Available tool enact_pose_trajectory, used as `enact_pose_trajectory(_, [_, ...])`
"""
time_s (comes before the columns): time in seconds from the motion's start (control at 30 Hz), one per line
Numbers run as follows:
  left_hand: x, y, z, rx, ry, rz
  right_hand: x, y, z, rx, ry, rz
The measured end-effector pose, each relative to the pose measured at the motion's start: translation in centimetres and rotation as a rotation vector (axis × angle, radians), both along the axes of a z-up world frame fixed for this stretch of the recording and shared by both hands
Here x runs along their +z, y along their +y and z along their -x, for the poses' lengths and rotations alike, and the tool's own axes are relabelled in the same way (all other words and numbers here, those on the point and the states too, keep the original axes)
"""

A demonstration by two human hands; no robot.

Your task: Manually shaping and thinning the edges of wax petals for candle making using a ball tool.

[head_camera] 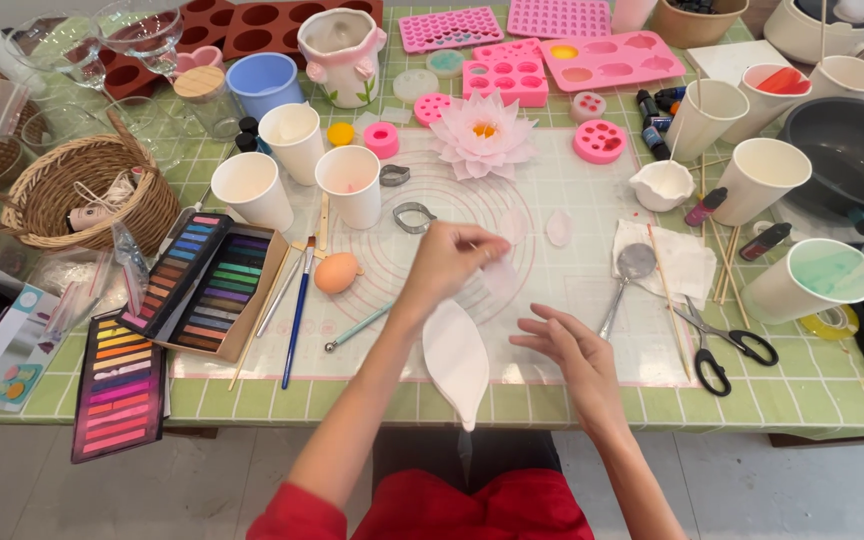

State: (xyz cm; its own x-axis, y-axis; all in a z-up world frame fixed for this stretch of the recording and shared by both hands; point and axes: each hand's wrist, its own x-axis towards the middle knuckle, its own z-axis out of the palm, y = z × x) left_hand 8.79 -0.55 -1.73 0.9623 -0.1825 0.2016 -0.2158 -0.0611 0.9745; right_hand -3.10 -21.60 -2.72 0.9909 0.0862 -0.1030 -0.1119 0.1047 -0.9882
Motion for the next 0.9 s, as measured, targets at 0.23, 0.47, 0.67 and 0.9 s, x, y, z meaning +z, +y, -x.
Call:
enact_pose_trajectory(0.23, [-1.5,1.2,-9.2,0.199,0.001,-0.244,-4.3,-0.4,-0.3,-0.045,-0.123,0.127])
enact_pose_trajectory(0.47, [-4.5,0.6,-12.5,0.334,0.128,-0.258,-4.3,-1.0,-0.1,-0.027,-0.099,0.079])
enact_pose_trajectory(0.67, [-5.3,-0.5,-12.4,0.427,0.023,-0.359,-3.9,-1.1,0.0,-0.033,-0.096,0.098])
enact_pose_trajectory(0.9, [-3.4,0.1,-8.9,0.470,-0.251,-0.558,-4.2,-1.2,0.2,-0.028,-0.109,0.081])
